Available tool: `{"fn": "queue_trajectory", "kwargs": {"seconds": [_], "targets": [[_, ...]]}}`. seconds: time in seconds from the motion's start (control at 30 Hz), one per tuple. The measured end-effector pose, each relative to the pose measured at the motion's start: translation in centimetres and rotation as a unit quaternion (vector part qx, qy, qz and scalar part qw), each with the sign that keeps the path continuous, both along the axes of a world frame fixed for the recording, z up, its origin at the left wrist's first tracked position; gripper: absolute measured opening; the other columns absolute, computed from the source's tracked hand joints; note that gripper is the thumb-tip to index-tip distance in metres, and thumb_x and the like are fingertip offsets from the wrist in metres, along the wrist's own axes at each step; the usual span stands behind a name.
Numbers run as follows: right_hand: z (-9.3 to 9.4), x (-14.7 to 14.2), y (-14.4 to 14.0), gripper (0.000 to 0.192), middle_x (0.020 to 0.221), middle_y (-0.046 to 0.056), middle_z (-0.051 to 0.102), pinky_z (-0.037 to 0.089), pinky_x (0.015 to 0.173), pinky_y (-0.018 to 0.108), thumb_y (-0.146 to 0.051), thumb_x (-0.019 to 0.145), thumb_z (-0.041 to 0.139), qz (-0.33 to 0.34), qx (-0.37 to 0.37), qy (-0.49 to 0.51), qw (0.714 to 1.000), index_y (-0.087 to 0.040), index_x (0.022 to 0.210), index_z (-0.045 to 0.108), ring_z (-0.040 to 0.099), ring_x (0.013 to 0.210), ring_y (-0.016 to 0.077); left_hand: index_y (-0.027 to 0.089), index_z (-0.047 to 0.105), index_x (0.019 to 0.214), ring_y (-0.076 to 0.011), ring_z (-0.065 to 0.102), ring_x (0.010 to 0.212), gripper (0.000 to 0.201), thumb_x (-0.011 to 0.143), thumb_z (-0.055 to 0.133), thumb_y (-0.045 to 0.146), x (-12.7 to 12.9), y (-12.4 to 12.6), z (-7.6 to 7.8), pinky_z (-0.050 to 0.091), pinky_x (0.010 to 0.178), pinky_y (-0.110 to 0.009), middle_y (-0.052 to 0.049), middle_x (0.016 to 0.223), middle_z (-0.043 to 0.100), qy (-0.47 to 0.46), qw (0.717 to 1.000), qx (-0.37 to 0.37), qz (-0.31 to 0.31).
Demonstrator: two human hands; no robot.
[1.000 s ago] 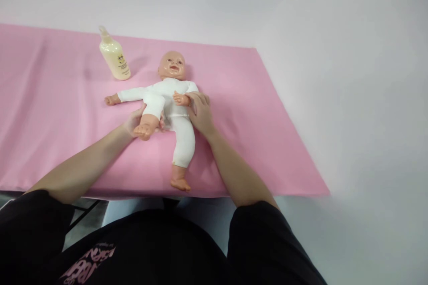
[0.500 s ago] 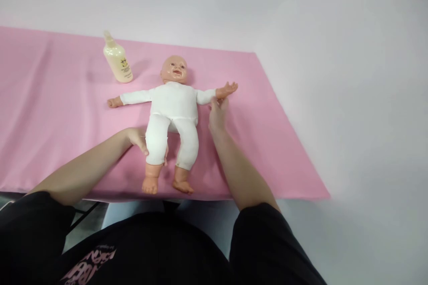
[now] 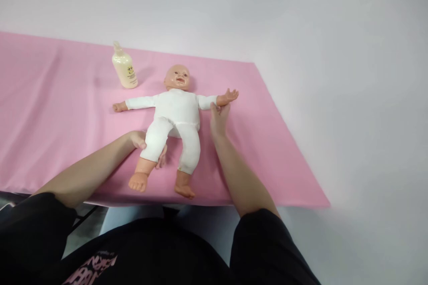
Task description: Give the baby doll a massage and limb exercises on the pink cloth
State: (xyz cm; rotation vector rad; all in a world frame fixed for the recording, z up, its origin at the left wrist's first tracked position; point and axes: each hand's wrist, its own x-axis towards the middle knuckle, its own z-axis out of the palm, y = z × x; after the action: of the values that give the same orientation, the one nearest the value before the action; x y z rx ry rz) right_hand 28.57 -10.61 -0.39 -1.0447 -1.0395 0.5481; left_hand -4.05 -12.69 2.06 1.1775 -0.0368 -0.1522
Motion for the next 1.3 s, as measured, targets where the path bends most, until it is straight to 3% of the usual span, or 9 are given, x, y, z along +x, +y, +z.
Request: {"fn": "queue_trajectory", "kwargs": {"seconds": [0.13, 0.27, 0.4, 0.57, 0.73, 0.83, 0.97, 1.13, 1.3], "targets": [[0.8, -1.4, -1.2, 0.078, 0.168, 0.018, 0.057, 0.055, 0.126, 0.063, -0.07, 0.088, 0.083, 0.008, 0.021, -0.095, 0.995, -0.027, 0.147, 0.058, 0.059, 0.155, 0.0386, 0.017, 0.076, 0.084, -0.0414, 0.083, 0.095, 0.082, 0.067, 0.083, 0.098, 0.5, -0.2, -0.5, 0.066, 0.1, -0.054, -0.017, 0.076, 0.08, -0.053, 0.983, -0.049, 0.167], [0.7, -2.5, -2.3, 0.058, 0.144, 0.015, 0.075, 0.052, 0.128, 0.064, -0.068, 0.1, 0.073, 0.031, 0.045, -0.268, 0.962, -0.027, 0.141, 0.067, 0.069, 0.138, 0.0362, 0.017, 0.073, 0.081, -0.0272, 0.076, 0.07, 0.073, 0.094, 0.064, 0.088, 1.1, 0.1, 0.1, 0.068, 0.084, -0.043, -0.01, 0.067, 0.073, -0.032, 0.919, -0.176, 0.351], [0.7, -3.2, -2.3, 0.044, 0.136, 0.013, 0.081, 0.054, 0.124, 0.063, -0.062, 0.109, 0.061, 0.071, 0.079, -0.401, 0.91, -0.028, 0.134, 0.075, 0.072, 0.132, 0.0357, 0.012, 0.076, 0.089, -0.0238, 0.077, 0.068, 0.075, 0.114, 0.041, 0.074, 1.3, 0.5, 0.8, 0.069, 0.087, -0.043, -0.011, 0.073, 0.077, 0.016, 0.885, -0.231, 0.403], [0.7, -3.4, -2.1, 0.046, 0.134, 0.013, 0.082, 0.054, 0.124, 0.062, -0.064, 0.11, 0.059, 0.066, 0.081, -0.412, 0.905, -0.027, 0.132, 0.077, 0.073, 0.131, 0.0352, 0.009, 0.079, 0.101, -0.0259, 0.083, 0.079, 0.069, 0.11, 0.055, 0.073, 0.7, 0.7, -0.1, 0.067, 0.083, -0.036, -0.016, 0.087, 0.084, 0.01, 0.912, -0.18, 0.369], [0.7, -2.6, -1.8, 0.06, 0.14, 0.015, 0.077, 0.056, 0.124, 0.062, -0.07, 0.097, 0.074, 0.041, 0.048, -0.262, 0.963, -0.026, 0.137, 0.07, 0.072, 0.132, 0.0354, 0.009, 0.081, 0.111, -0.038, 0.086, 0.101, 0.083, 0.078, 0.088, 0.085, -0.3, 0.4, -0.4, 0.066, 0.092, -0.041, -0.02, 0.097, 0.087, -0.009, 0.972, -0.046, 0.229], [1.0, -1.9, -1.0, 0.085, 0.166, 0.019, 0.06, 0.058, 0.124, 0.059, -0.073, 0.087, 0.081, 0.022, 0.018, -0.119, 0.992, -0.026, 0.154, 0.058, 0.064, 0.149, 0.0373, 0.009, 0.082, 0.12, -0.0454, 0.084, 0.117, 0.089, 0.068, 0.095, 0.08, -0.7, -0.1, 0.3, 0.065, 0.104, -0.049, -0.022, 0.106, 0.087, 0.025, 0.989, 0.004, 0.146], [1.6, -0.7, -0.1, 0.112, 0.185, 0.017, 0.035, 0.063, 0.119, 0.061, -0.068, 0.08, 0.084, -0.002, -0.016, 0.012, 1.0, -0.031, 0.173, 0.035, 0.049, 0.165, 0.0388, 0.015, 0.085, 0.118, -0.045, 0.082, 0.124, 0.075, 0.065, 0.101, 0.065, -0.8, -0.2, 1.2, 0.063, 0.112, -0.05, -0.019, 0.108, 0.088, 0.082, 0.994, 0.042, 0.057], [1.9, 0.2, 0.0, 0.097, 0.173, 0.014, 0.051, 0.074, 0.091, 0.05, -0.06, 0.09, 0.073, -0.014, -0.088, 0.122, 0.988, -0.04, 0.175, 0.031, 0.068, 0.145, 0.0334, 0.014, 0.085, 0.111, -0.0442, 0.077, 0.134, 0.086, 0.067, 0.091, 0.088, -0.6, -0.4, 1.0, 0.06, 0.117, -0.049, -0.021, 0.11, 0.087, 0.05, 0.993, 0.069, 0.077], [1.9, 0.5, 0.4, 0.066, 0.15, 0.014, 0.069, 0.073, 0.09, 0.045, -0.062, 0.102, 0.06, -0.013, -0.105, 0.204, 0.973, -0.034, 0.16, 0.048, 0.076, 0.128, 0.027, 0.013, 0.081, 0.12, -0.0436, 0.069, 0.146, 0.121, 0.059, 0.065, 0.117, 0.0, -1.3, 1.4, 0.06, 0.113, -0.045, -0.022, 0.121, 0.085, 0.028, 0.993, 0.078, 0.085]]}}
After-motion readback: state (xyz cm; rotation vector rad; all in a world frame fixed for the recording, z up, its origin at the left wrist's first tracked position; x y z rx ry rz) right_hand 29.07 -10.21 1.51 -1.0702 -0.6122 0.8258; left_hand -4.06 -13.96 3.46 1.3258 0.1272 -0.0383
